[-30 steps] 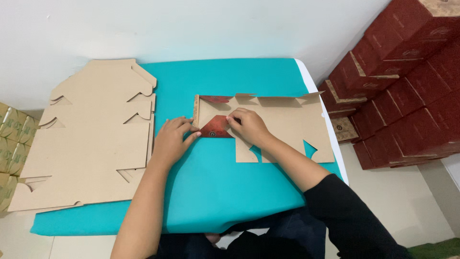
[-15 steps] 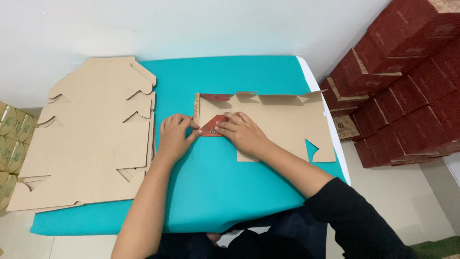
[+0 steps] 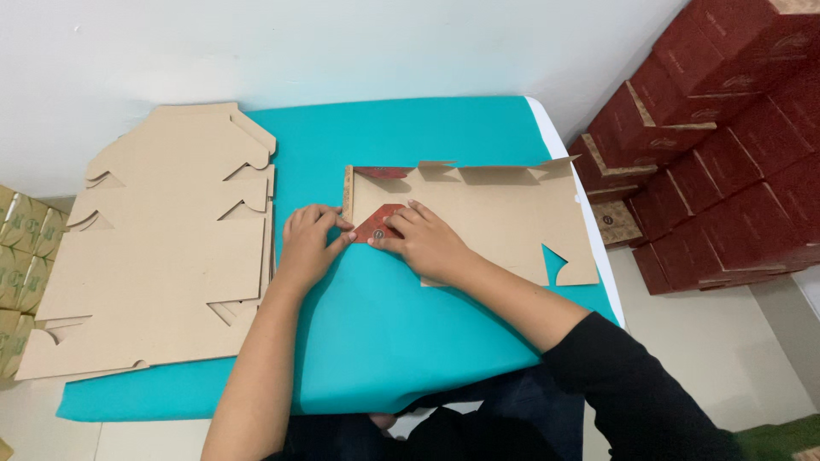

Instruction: The person assembles a flat cardboard piece into a box by folding the sides and tucking the flaps into slots. The person handles the cardboard piece by hand, folding it into shape and securing the flaps to form a finished box.

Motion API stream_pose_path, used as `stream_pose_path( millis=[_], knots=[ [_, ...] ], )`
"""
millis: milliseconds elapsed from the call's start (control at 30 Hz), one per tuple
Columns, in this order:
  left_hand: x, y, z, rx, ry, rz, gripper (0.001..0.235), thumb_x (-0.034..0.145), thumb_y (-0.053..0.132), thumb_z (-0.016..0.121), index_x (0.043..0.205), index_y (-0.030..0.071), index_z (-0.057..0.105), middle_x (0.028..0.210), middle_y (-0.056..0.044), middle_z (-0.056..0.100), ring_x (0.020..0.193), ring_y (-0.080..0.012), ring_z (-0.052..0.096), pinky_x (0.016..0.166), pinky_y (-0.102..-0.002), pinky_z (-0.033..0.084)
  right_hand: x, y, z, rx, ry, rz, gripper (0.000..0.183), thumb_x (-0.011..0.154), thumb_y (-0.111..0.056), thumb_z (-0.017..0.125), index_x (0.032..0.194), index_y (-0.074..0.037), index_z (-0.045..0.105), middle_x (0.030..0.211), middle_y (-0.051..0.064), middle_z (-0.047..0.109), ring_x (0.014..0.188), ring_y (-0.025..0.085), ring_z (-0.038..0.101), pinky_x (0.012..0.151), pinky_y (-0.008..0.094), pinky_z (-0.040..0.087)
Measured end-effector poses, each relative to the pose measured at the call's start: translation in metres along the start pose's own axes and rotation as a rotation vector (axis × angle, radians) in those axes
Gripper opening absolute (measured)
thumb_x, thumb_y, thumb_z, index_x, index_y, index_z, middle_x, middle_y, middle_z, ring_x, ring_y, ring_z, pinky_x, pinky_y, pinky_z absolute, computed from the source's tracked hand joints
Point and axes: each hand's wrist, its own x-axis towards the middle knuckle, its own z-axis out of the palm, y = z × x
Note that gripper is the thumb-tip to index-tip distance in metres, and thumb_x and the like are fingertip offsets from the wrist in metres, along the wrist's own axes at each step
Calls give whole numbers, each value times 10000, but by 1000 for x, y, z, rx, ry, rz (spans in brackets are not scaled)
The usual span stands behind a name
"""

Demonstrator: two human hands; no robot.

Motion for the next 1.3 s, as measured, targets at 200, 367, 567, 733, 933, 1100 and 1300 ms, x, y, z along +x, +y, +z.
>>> stream_pose_path(
  millis=[200,367,567,733,933,1100,1300],
  knots=[
    [-1,5,-4,-6,-9,-1,157,859,355,664,963,243,635,1146,30,544,1265,-232,435,1122,-526,238,-11,32,45,26,19,17,250,892,-164,534,1032,-275,710,1239,37,597,1374,286,347,1153,482,206],
    [-1,0,-2,-6,-10,13,162,863,370,655,971,251,637,1159,27,550,1266,-231,437,1126,-527,238,-27,38,36,25,-14,60,227,877,-205,568,1037,-280,709,1272,11,585,1403,283,297,1165,493,173],
    [-2,-3,-5,-21,-44,41,144,888,347,629,993,248,646,1201,26,570,1292,-229,437,1127,-548,235,-38,36,24,84,-86,181,234,925,-255,544,1095,-313,694,1293,-5,577,1420,273,258,1173,496,123],
    [-4,2,-11,-47,-53,34,147,898,337,625,1010,246,656,1224,20,575,1309,-232,427,1132,-559,215,-44,39,21,102,-98,246,229,920,-259,548,1078,-320,702,1316,-8,566,1433,290,223,1174,522,97],
    [-8,3,0,81,38,109,155,897,330,617,1030,252,623,1186,51,565,1267,-198,465,1120,-547,249,-59,45,-1,345,-205,302,353,920,-131,519,1233,-257,622,1410,16,489,1417,282,260,1172,505,137],
    [-8,21,17,487,344,527,106,840,181,602,921,249,614,1017,53,550,1076,-165,542,968,-364,426,-80,44,-30,433,-242,247,631,750,-400,758,1274,-115,553,1386,144,482,1362,350,349,1128,492,290],
    [-15,43,25,378,250,683,291,845,191,514,1115,242,610,1117,-9,563,1156,-216,518,948,-375,450,-94,46,-18,266,-31,37,405,793,-385,728,1093,-125,646,1161,99,627,1232,306,518,1004,421,451]
  ],
)
